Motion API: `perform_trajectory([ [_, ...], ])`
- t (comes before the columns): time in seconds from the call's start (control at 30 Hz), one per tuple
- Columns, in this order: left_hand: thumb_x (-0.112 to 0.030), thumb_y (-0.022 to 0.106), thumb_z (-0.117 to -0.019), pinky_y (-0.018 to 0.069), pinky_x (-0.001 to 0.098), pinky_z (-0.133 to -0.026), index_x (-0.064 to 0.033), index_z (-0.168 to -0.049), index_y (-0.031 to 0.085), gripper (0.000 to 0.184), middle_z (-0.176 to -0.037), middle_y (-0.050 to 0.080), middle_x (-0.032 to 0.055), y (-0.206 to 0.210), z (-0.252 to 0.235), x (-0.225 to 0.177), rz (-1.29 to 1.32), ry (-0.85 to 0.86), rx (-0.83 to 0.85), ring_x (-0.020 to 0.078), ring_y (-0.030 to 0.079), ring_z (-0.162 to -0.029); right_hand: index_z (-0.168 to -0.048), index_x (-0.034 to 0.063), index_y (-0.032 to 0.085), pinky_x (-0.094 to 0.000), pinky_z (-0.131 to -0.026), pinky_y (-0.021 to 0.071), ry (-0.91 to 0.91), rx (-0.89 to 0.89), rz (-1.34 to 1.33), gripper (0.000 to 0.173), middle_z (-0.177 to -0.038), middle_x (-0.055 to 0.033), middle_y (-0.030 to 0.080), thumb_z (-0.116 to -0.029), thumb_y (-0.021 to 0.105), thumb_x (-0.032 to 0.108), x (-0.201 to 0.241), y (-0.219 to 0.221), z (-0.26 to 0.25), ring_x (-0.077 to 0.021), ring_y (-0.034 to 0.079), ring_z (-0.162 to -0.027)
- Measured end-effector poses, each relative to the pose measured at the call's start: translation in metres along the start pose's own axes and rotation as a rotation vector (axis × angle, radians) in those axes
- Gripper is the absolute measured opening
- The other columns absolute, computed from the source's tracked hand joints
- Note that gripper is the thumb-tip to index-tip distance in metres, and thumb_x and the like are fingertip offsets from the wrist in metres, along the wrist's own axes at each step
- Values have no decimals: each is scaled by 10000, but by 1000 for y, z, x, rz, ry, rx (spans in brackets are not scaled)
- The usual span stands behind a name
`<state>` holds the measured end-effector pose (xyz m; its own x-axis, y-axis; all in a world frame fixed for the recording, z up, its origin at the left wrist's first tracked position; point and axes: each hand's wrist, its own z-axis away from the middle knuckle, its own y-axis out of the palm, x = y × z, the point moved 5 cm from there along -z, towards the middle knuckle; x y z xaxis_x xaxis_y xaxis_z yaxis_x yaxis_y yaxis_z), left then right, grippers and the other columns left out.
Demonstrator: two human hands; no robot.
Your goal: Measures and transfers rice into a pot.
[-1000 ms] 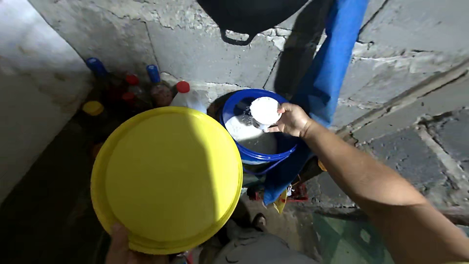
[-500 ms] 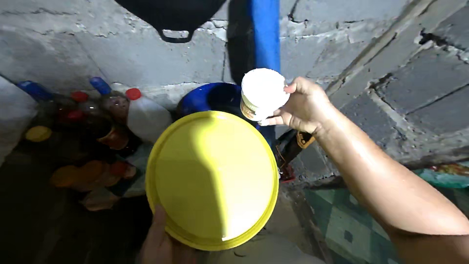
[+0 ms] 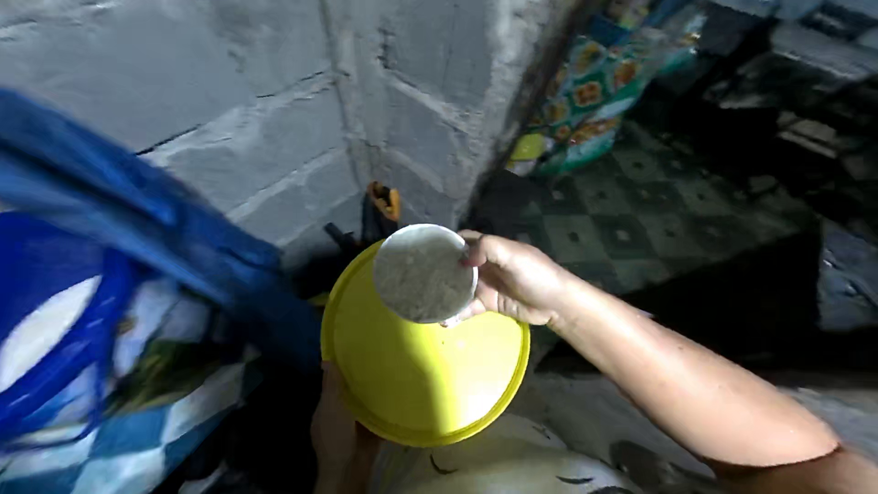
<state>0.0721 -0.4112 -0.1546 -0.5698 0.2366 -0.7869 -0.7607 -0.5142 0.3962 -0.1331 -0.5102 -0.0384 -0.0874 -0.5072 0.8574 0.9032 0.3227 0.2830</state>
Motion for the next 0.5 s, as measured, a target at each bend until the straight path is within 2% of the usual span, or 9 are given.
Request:
perform_trajectory([
  [0.13,-350,277,-1142,641,300,-798,-67,-1293,568,433,-1018,741,14,86,-12,66,-76,-62,185,82,734,-927,-1431,143,420,-460,-793,618,-10,-165,-78,411,-1237,-138,634,-1043,323,237,-18,-104,46,-271,702,-988],
  [0.27,-363,314,-1137,641,326,-772,-51,-1299,573,437,-1000,732,47,175,-22,118,-232,-163,252,111,735,-896,-1407,133,441,-472,-811,622,-63,-326,-235,399,-1229,-153,651,-1031,338,217,-26,-198,80,-294,708,-1005],
  [0.4,-413,325,-1129,638,346,-774,-46,-1303,593,487,-1008,732,65,274,-41,170,-447,-236,406,126,732,-895,-1375,125,463,-483,-830,615,-161,-467,-344,395,-1203,-150,663,-1002,374,217,-29,-288,106,-292,706,-1009],
  [0.5,-404,345,-1127,626,304,-766,-55,-1310,587,463,-996,717,29,363,-54,204,-566,-216,503,74,715,-874,-1371,110,449,-467,-815,619,-226,-597,-393,387,-1184,-150,663,-1006,364,207,-18,-354,126,-281,710,-994],
])
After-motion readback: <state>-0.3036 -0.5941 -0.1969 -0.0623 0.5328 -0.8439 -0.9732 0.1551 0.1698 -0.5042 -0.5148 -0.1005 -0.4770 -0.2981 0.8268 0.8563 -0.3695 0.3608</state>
